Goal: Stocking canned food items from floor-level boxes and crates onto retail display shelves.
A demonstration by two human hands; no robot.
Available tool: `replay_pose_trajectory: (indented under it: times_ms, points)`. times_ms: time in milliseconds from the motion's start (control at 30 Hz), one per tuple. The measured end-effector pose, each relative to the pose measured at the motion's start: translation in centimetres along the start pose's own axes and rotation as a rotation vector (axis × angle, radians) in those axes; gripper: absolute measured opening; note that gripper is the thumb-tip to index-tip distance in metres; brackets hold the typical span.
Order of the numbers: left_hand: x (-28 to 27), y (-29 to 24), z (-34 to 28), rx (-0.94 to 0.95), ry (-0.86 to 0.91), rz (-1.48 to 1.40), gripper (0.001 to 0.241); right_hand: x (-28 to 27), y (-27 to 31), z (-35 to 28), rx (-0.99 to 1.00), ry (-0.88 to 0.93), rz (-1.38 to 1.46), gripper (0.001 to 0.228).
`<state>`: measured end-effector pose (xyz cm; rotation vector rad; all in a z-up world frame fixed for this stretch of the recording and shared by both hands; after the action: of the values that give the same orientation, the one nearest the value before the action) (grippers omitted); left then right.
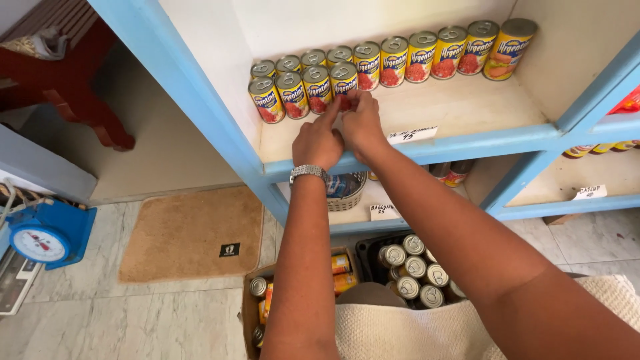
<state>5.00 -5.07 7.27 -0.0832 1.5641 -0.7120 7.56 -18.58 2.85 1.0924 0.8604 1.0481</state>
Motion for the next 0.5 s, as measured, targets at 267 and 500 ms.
replay_pose_trajectory:
  times_ms: [267, 500]
  points:
    - [0.0, -0.1, -0.9, 0.048, -0.082, -0.059, 0.069, -0.1, 1.4, -2.2, -0.070, 0.015, 0.044, 0.040]
    - [2.0, 4.1, -9.1, 0.364, -0.510, -0.050, 0.035, 4.1, 6.5, -12.8, -0.719, 0.223, -0.622, 0.022]
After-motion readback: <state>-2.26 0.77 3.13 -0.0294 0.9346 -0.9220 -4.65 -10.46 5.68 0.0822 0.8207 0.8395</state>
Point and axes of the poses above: each hand's wrist, its own z-axis towards the middle knuckle, its own x-axis out of the palm, y = z × x, the point moved 8 cm from there along z, towards the middle knuckle, and after that the axes turned 12 degrees about y, right-handed, at the moved point
